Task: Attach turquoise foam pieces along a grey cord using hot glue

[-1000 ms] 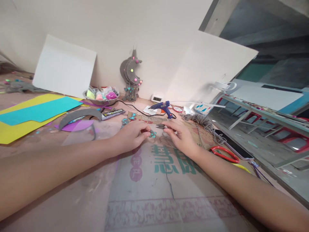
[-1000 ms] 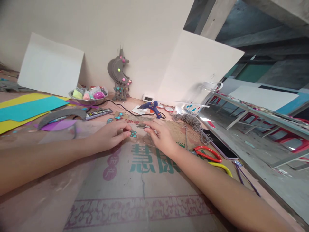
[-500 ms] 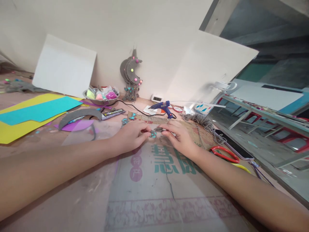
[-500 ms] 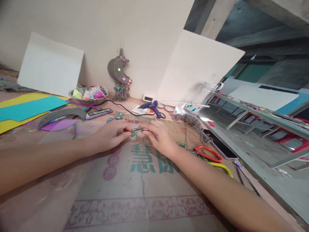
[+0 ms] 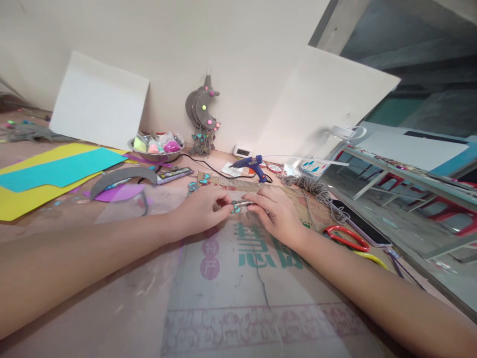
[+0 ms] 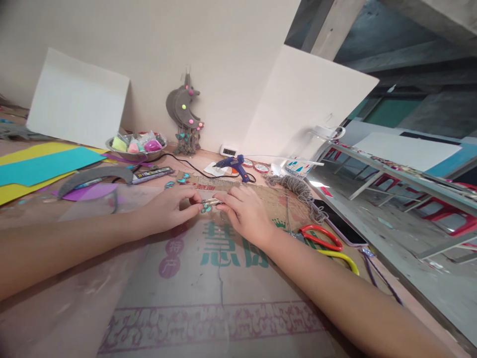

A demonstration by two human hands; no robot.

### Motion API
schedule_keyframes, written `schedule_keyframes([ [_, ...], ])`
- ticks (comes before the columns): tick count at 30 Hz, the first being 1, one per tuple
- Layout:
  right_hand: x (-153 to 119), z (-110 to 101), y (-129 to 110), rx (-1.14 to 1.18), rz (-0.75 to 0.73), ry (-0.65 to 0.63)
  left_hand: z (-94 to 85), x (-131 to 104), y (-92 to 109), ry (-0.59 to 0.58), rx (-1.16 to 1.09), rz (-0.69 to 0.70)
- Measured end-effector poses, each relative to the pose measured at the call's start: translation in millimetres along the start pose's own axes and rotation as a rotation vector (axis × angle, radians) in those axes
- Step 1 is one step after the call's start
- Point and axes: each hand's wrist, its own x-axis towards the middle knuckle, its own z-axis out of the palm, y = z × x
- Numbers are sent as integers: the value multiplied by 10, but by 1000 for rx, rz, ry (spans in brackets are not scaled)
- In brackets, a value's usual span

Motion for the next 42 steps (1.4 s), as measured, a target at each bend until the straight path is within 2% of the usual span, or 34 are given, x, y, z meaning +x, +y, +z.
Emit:
schedule_keyframes([
  [11,4,-4,-7,-33,-7,-20,-12,5,38,-31,-22,15],
  [25,3,3,1,0,17,-32,3,-5,23,-14,17,39],
  [34,2,15,0,60,22,5,4,0,14,-27,-1,39],
  [42,11,29,-8,170,192,73,-2,8,17,-35,-21,-23],
])
